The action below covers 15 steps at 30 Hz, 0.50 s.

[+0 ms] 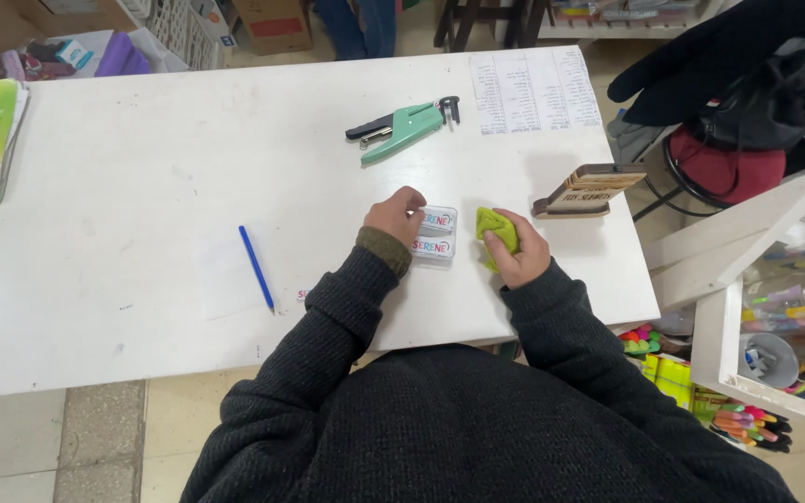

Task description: Scraping labels off small containers using a scraper and a cloth.

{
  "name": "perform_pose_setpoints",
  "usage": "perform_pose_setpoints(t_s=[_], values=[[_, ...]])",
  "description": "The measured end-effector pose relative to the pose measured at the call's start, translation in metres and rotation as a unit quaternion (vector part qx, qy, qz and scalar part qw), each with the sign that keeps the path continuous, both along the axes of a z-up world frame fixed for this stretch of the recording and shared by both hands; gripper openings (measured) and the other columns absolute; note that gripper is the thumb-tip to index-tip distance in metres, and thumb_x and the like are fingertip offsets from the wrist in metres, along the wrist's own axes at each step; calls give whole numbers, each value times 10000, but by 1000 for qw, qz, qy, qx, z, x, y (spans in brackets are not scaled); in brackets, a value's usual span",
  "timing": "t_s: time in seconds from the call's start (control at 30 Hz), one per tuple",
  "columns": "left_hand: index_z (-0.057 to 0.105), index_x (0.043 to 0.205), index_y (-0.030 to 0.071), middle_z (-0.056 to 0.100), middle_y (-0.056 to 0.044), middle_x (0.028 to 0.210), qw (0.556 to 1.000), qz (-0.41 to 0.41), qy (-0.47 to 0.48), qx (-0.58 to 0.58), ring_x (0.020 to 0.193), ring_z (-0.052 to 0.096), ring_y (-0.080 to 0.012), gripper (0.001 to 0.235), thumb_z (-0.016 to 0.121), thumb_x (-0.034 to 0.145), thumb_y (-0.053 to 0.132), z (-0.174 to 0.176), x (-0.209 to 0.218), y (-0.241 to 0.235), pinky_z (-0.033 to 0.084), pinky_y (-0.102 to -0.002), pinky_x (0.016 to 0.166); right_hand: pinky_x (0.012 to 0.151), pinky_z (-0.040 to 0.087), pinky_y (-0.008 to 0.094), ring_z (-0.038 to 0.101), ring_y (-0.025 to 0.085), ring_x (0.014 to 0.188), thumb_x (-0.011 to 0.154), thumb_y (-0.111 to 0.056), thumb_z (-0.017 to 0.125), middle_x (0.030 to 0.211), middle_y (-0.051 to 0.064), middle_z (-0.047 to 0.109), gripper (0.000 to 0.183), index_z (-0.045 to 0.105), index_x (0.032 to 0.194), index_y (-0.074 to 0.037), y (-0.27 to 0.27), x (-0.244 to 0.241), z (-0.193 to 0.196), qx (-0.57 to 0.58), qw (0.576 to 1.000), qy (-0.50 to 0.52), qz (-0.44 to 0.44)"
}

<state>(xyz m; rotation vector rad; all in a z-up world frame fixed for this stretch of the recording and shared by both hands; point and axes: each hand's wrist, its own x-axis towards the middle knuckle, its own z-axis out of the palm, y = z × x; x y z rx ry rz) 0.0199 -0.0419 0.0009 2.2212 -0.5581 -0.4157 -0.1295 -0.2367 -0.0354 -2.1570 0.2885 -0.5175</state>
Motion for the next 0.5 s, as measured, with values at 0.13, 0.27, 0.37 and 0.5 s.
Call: perform_pose_setpoints(t_s=[0.13, 0.27, 0.37, 0.5], values=[[656, 1072, 71, 730, -111, 1069, 997, 0, -62, 34, 931, 722, -269, 149, 645, 942, 143, 0, -2, -4, 574, -372, 864, 752, 613, 328, 749, 236, 842, 951, -226, 663, 1032, 186, 746, 428, 597, 1308, 1, -4, -1, -4, 24, 999, 22, 20], [643, 1054, 58, 658, -117, 1095, 992, -15, -106, 72, 912, 684, -277, 157, 658, 941, 165, 12, -8, -6, 562, -390, 845, 758, 611, 331, 747, 235, 847, 959, -213, 663, 1029, 189, 745, 418, 595, 1307, 10, -4, -1, -4, 15, 999, 6, 40], [653, 1042, 68, 646, -110, 1094, 982, -50, -140, 112, 956, 657, -279, 177, 687, 923, 195, 18, -8, -6, 549, -395, 866, 750, 612, 331, 745, 233, 836, 959, -211, 664, 1021, 189, 745, 415, 594, 1305, 10, -4, -3, -3, 17, 999, 7, 45], [711, 988, 108, 655, -81, 1094, 958, -115, -186, 186, 1083, 591, -277, 160, 740, 869, 211, 25, -5, -7, 501, -404, 950, 734, 614, 332, 742, 232, 814, 962, -214, 657, 1013, 187, 743, 422, 582, 1311, 11, -6, -3, -5, 28, 998, 17, 49]])
